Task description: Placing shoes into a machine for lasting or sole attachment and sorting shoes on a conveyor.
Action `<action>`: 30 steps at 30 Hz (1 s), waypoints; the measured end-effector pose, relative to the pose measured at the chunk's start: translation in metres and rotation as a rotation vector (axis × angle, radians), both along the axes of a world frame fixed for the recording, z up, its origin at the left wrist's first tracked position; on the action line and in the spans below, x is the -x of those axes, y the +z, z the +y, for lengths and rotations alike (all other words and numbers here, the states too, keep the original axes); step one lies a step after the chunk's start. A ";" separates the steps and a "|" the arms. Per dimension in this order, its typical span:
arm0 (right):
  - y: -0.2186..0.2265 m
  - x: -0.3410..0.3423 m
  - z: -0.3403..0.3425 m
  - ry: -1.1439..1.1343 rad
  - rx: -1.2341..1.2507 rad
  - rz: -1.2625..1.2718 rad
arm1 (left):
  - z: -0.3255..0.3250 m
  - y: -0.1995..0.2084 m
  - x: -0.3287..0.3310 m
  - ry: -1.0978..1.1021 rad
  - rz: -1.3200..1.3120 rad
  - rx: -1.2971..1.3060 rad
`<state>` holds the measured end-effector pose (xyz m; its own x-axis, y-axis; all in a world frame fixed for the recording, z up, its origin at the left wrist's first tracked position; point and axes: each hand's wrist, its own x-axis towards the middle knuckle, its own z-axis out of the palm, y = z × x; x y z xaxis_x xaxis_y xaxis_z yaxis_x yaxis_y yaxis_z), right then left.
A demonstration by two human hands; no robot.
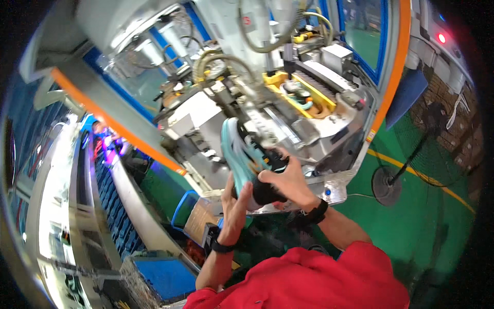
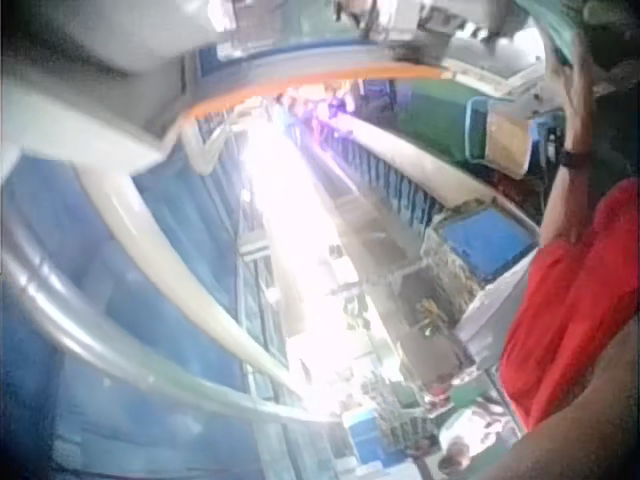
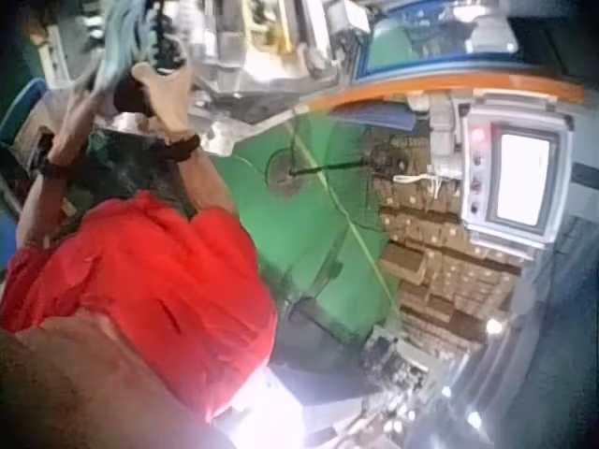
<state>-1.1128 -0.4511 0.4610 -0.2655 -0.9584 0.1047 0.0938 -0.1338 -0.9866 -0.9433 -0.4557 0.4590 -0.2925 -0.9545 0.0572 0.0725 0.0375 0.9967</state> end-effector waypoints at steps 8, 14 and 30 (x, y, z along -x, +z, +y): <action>-0.037 0.171 -0.022 -0.415 0.042 0.075 | -0.209 -0.080 0.159 0.013 -0.197 -0.113; -0.023 0.185 -0.016 -0.587 -0.022 0.169 | -0.339 -0.147 0.218 0.273 -0.736 0.020; 0.004 0.165 -0.337 -0.171 -0.536 1.007 | -0.204 -0.054 0.011 -0.011 0.347 -0.770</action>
<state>-1.2781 -0.7881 0.4646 -0.4234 -0.9034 -0.0671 -0.7475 0.3903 -0.5376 -0.9547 -0.6599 0.4055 -0.3878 -0.7608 -0.5204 0.3755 -0.6460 0.6646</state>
